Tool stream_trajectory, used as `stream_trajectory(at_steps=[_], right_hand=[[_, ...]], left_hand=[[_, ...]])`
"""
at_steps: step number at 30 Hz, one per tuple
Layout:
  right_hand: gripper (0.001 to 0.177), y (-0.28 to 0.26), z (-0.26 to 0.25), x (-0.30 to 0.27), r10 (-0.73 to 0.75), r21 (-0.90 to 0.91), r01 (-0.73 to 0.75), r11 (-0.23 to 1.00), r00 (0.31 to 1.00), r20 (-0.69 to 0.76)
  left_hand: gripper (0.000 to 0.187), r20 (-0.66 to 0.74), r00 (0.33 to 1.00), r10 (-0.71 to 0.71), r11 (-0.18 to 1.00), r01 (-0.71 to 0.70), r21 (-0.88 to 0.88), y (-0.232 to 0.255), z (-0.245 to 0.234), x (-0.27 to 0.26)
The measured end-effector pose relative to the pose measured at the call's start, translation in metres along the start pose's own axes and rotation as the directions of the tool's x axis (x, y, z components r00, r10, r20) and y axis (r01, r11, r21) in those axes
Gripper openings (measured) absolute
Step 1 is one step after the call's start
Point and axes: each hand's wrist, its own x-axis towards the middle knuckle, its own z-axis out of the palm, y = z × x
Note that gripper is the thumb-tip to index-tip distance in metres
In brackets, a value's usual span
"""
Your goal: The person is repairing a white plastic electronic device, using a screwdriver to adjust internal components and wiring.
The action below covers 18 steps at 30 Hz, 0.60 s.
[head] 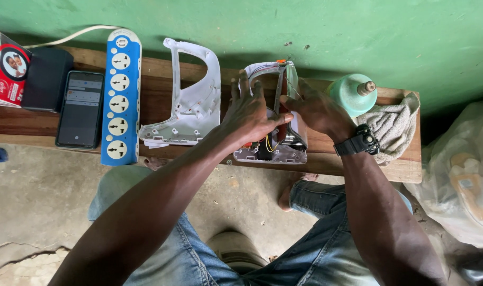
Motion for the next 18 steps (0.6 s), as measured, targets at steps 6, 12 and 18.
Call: stream_trajectory(at_steps=[6,12,18], right_hand=[[0.048,-0.035,-0.017,0.001,0.078,-0.048,-0.078,0.996,0.997,0.003],[0.068,-0.055,-0.029,0.000,0.243,-0.029,-0.242,0.970,0.970,0.021],[0.065,-0.053,-0.040,-0.026,0.276,0.111,-0.285,0.952,0.957,0.088]], left_hand=[[0.137,0.057,0.991,-0.122,0.982,0.129,-0.140,0.015,-0.020,-0.008],[0.132,0.028,0.997,-0.078,0.988,0.081,-0.134,0.002,-0.003,-0.003],[0.136,0.004,0.998,-0.055,0.995,0.055,-0.080,0.001,0.001,0.000]])
